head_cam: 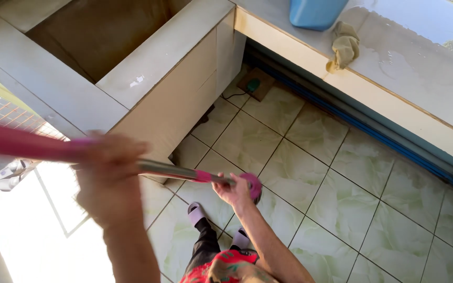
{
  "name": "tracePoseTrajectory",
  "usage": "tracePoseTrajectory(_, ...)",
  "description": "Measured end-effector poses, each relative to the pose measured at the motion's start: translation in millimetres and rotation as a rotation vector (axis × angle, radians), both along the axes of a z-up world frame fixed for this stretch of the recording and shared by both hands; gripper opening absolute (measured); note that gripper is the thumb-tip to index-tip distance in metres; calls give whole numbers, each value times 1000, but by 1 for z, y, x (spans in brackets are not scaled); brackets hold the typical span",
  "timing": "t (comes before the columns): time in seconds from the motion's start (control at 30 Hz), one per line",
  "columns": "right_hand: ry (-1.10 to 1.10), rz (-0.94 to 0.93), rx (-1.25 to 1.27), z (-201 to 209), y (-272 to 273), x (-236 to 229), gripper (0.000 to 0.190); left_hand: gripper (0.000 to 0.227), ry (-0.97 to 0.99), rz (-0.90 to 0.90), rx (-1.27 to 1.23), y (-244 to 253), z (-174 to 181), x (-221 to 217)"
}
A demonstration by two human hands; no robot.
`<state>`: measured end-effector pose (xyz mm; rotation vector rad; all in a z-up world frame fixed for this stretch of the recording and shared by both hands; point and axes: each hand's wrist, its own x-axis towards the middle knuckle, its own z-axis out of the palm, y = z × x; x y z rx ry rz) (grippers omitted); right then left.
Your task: Mopping a tiled floor and then using the mop head to scrub the interior walls of a concrete storage basin.
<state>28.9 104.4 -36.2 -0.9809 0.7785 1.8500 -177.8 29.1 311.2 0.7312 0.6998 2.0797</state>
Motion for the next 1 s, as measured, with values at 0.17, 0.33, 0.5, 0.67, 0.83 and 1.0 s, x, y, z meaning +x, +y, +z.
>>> tracePoseTrajectory(0.17, -41, 182, 407, 111, 43, -57, 20, 26, 419, 671, -229, -20, 52, -49)
tracePoseTrajectory(0.33, -38, 216, 751, 251, 82, -127, 21, 21, 398, 679, -110, -17, 55, -93)
tracePoseTrajectory(0.5, -49, 268, 1044, 327, 113, -200, 18, 24, 369, 678, 11, -22, 49, -126)
tracePoseTrajectory(0.67, 118, 350, 1217, 335, 135, -252, 20, 31, 360, 673, 94, -12, 43, -149)
tracePoseTrajectory(0.83, 100, 452, 1202, 324, 179, -283, 21, 41, 356, 655, 172, 18, 33, -165)
tracePoseTrajectory(1.0, 95, 488, 1166, 302, 253, -301, 20, 42, 238, 554, 349, 86, 24, -175)
